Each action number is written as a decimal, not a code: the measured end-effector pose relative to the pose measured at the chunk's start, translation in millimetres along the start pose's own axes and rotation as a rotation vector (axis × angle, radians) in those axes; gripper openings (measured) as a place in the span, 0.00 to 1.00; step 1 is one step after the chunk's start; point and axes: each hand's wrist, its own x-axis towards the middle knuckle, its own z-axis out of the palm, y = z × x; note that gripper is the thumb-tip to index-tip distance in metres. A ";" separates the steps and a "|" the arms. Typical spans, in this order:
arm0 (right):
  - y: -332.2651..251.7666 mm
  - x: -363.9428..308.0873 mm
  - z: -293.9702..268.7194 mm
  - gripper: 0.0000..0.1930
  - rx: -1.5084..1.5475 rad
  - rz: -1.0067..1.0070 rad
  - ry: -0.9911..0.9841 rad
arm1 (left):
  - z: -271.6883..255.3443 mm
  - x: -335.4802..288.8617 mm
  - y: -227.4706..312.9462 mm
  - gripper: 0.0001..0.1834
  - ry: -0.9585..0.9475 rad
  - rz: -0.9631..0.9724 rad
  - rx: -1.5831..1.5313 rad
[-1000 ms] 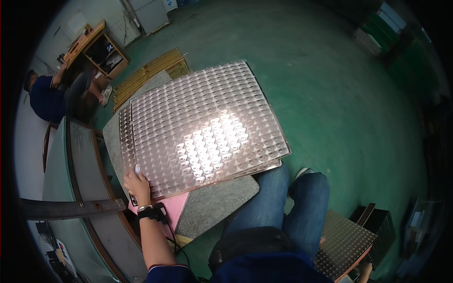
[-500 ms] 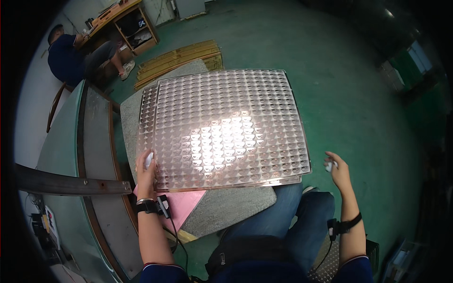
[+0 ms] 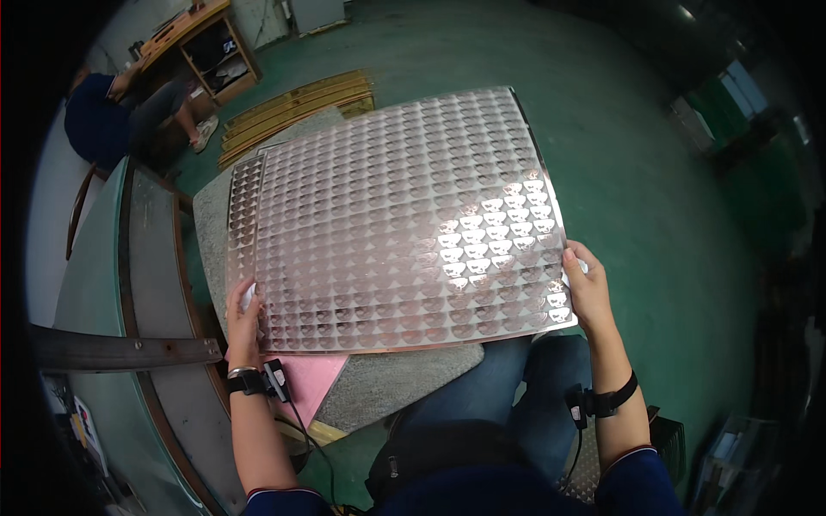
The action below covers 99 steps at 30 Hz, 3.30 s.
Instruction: Cleaning and inspecting large patterned pcb-like sheets with a cloth and placing them into a storage rack.
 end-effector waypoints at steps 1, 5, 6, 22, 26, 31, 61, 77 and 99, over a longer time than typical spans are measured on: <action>-2.9 -5.8 3.3 0.17 0.007 -0.074 0.007 | -5.3 -0.9 2.8 0.18 -0.012 -0.021 -0.019; -20.0 -19.7 2.9 0.17 0.057 -0.173 -0.016 | -16.6 16.9 -6.4 0.25 0.010 0.016 -0.089; -20.3 -25.2 1.1 0.17 0.049 -0.176 -0.009 | -18.9 19.6 -3.8 0.26 0.033 -0.014 -0.095; -34.5 -87.4 -66.9 0.13 -0.105 -0.164 -0.044 | 18.5 2.9 82.5 0.17 -0.014 -0.022 -0.507; -37.5 -86.9 -77.0 0.17 -0.079 -0.222 -0.039 | 22.0 -3.6 88.7 0.15 -0.023 -0.018 -0.532; -47.3 -97.8 -80.0 0.13 -0.028 -0.094 0.050 | 17.0 0.3 81.2 0.20 -0.039 0.023 -0.544; -15.2 -174.7 -196.9 0.24 0.874 -0.119 0.452 | 166.2 -128.6 148.5 0.34 -0.879 -0.419 -0.752; 40.6 -211.8 -235.4 0.24 0.507 -0.078 0.436 | 175.1 -110.5 148.8 0.35 -0.740 -0.002 -0.376; 2.4 -225.2 -220.5 0.15 0.279 0.104 0.292 | 137.9 -85.7 107.7 0.36 -0.522 0.105 -0.342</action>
